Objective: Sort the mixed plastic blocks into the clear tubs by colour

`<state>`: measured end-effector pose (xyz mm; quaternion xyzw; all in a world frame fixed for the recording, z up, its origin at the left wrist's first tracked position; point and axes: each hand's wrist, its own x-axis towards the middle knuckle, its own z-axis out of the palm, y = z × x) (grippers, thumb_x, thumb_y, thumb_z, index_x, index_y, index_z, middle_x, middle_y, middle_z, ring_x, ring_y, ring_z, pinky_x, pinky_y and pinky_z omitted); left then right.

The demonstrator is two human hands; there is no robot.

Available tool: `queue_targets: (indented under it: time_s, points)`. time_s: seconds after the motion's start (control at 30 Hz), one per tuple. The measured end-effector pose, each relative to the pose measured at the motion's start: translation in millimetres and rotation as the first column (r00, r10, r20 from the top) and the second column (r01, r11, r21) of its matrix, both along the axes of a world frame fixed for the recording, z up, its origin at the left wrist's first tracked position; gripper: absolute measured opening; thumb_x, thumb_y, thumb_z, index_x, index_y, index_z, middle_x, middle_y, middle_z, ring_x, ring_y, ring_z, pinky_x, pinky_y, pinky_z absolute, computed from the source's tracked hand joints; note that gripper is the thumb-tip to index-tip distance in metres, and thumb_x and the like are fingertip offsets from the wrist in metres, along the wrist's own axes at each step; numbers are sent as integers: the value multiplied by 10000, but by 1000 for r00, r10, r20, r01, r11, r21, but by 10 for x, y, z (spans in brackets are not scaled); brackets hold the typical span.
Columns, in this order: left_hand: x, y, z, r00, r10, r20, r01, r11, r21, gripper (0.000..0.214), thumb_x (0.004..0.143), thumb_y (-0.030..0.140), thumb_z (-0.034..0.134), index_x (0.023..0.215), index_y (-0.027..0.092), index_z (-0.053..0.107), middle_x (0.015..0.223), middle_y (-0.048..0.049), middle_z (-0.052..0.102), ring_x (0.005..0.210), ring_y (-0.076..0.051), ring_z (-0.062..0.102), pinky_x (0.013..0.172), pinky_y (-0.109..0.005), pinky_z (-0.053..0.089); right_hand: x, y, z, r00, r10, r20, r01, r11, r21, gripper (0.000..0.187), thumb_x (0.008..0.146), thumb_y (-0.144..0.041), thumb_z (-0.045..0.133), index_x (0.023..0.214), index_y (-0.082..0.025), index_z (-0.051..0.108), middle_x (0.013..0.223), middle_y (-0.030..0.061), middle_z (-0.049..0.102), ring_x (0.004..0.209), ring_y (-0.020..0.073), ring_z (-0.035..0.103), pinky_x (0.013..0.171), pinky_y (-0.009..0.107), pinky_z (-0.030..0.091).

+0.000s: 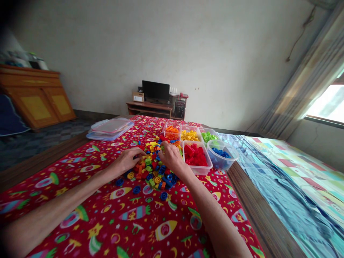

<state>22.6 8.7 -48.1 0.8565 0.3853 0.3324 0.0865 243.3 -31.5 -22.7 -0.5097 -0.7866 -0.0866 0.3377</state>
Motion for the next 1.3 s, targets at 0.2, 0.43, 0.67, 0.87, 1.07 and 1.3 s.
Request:
queue_targets:
  time_s: [0.2,0.43,0.67,0.87,1.07,1.3]
  points:
    - [77,-54,12,997,-73,-22,73,997,29,298,848,362,463,917,206,707,1013,-74,700,1007,-246,608,952,-385,448,-2,-12,1,999,29,-17,-29,999,25,245,858,-188,443,1049,-121,581,833,87,683,767,176,611,738,266,402]
    - [106,-101,-25,985,-164,-50,158,981,-111,341,842,298,399,952,254,719,987,-30,721,994,-217,638,924,-327,481,-4,-8,-19,1000,14,-1,-14,1000,0,239,856,-195,456,1064,-149,567,856,74,686,802,176,611,754,260,401]
    - [51,43,-112,990,-132,-51,130,991,-43,249,816,239,484,887,230,723,911,-53,720,856,-233,671,803,-335,508,-8,-29,34,1000,19,17,-18,999,-43,265,855,-186,456,1087,-120,567,875,99,690,796,190,615,744,274,396]
    - [43,6,-25,999,-31,6,32,996,-82,232,802,347,534,830,207,717,869,-58,722,793,-224,662,779,-333,513,20,-68,109,1000,2,-22,-3,998,-61,241,845,-161,470,1052,-111,583,849,96,681,770,186,602,729,272,392]
    - [46,-10,81,989,25,146,2,983,-184,296,749,446,577,807,188,710,856,-66,726,826,-237,661,832,-357,511,25,-43,96,1000,-8,-20,6,995,-96,313,777,-99,487,1072,-122,591,896,94,685,846,195,605,764,272,406]
    - [70,33,94,922,82,379,94,901,-423,564,572,612,694,896,150,678,881,-90,725,871,-272,670,814,-395,525,-7,-53,128,999,-12,-39,4,979,-204,345,752,-111,502,1080,-148,605,911,86,693,834,202,619,745,271,419]
